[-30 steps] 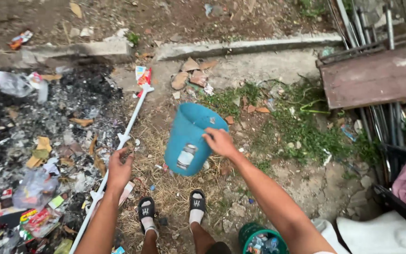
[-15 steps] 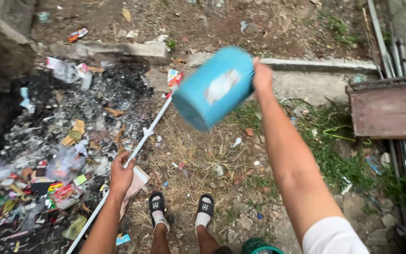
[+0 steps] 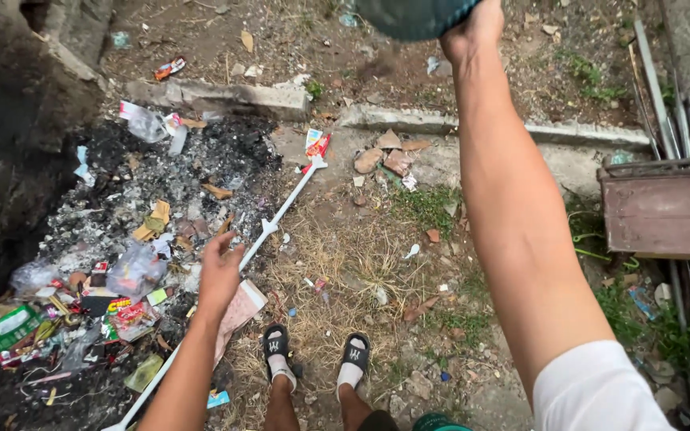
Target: Collecting trash and discarded items from an outdoor yard into buckets.
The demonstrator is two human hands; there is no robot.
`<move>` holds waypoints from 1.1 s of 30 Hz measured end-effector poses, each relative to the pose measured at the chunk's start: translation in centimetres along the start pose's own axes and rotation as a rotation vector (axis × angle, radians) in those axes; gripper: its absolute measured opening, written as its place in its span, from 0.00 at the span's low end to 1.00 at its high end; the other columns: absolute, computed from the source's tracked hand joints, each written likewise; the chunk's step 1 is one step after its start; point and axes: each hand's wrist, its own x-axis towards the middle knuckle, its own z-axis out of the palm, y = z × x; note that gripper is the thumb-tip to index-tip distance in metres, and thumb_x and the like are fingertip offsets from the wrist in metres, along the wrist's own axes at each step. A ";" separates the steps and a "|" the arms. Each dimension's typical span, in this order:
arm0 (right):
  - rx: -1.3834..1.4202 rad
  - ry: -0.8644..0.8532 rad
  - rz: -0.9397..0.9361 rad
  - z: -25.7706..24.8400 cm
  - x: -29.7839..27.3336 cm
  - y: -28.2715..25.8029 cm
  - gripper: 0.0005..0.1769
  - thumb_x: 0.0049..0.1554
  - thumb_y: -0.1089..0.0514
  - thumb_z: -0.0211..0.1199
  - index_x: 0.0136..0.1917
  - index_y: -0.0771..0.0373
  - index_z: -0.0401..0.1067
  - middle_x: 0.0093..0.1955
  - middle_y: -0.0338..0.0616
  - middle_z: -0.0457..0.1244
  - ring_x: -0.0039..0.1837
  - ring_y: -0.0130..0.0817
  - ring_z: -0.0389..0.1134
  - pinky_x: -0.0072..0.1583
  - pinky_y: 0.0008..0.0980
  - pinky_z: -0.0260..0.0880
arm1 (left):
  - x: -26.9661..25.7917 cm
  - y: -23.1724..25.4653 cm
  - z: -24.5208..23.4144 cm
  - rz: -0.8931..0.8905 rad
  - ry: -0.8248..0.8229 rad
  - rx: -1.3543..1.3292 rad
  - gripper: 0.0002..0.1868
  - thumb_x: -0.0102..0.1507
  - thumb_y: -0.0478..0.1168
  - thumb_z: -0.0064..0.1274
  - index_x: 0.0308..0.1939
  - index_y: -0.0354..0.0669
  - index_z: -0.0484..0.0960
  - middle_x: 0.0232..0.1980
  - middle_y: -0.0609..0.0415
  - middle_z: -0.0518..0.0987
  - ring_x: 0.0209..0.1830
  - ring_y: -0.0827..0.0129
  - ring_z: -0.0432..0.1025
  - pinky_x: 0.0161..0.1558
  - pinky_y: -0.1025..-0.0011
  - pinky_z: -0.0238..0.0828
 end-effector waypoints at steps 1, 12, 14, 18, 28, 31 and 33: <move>-0.007 0.046 0.056 2.4 -3.0 -0.2 0.33 0.63 0.42 0.54 0.68 0.72 0.65 0.70 0.64 0.63 0.71 0.61 0.66 0.72 0.68 0.68 | -0.7 3.1 -0.1 -0.050 -0.052 -0.008 0.25 0.68 0.44 0.53 0.67 0.40 0.70 0.69 0.44 0.67 0.69 0.58 0.63 0.65 0.61 0.59; -0.303 0.183 -0.003 -6.1 -18.5 3.6 0.35 0.66 0.38 0.47 0.70 0.69 0.65 0.72 0.56 0.62 0.72 0.50 0.64 0.72 0.56 0.63 | 0.7 3.6 3.1 0.277 -0.058 -0.145 0.20 0.66 0.39 0.55 0.62 0.40 0.76 0.59 0.47 0.78 0.61 0.62 0.72 0.63 0.65 0.66; -0.421 0.223 -0.033 -8.0 -21.4 4.3 0.35 0.66 0.36 0.48 0.70 0.69 0.67 0.71 0.54 0.64 0.70 0.46 0.66 0.71 0.50 0.64 | 0.8 4.4 3.1 0.325 -0.051 -0.140 0.20 0.65 0.38 0.55 0.61 0.40 0.76 0.59 0.47 0.78 0.60 0.61 0.72 0.63 0.65 0.66; -1.084 0.364 -0.151 -7.3 -27.8 4.8 0.29 0.67 0.37 0.52 0.57 0.67 0.75 0.53 0.52 0.69 0.54 0.39 0.68 0.58 0.45 0.70 | 0.5 9.1 3.0 0.345 0.006 -0.065 0.20 0.64 0.39 0.57 0.60 0.40 0.76 0.58 0.46 0.76 0.60 0.60 0.72 0.56 0.64 0.69; -2.052 -0.207 -0.785 1.6 -47.1 3.7 0.14 0.56 0.45 0.67 0.34 0.53 0.79 0.32 0.39 0.63 0.42 0.40 0.60 0.52 0.42 0.53 | 0.0 15.1 8.6 0.578 -0.425 0.163 0.27 0.63 0.43 0.58 0.65 0.43 0.74 0.57 0.42 0.73 0.53 0.57 0.73 0.51 0.61 0.73; -2.154 -0.210 -0.738 2.1 -53.2 4.0 0.17 0.58 0.42 0.68 0.34 0.54 0.74 0.35 0.35 0.63 0.44 0.36 0.61 0.54 0.42 0.55 | -1.3 14.7 10.5 -0.015 -0.773 -0.054 0.37 0.67 0.50 0.53 0.75 0.44 0.56 0.52 0.30 0.75 0.48 0.51 0.74 0.45 0.53 0.75; -2.159 -0.115 -0.697 2.6 -57.4 4.6 0.17 0.58 0.43 0.67 0.36 0.53 0.74 0.34 0.35 0.62 0.44 0.35 0.61 0.55 0.42 0.54 | -2.3 13.8 10.8 -0.123 -0.984 -0.102 0.35 0.67 0.55 0.49 0.72 0.42 0.61 0.54 0.39 0.74 0.48 0.55 0.74 0.45 0.55 0.76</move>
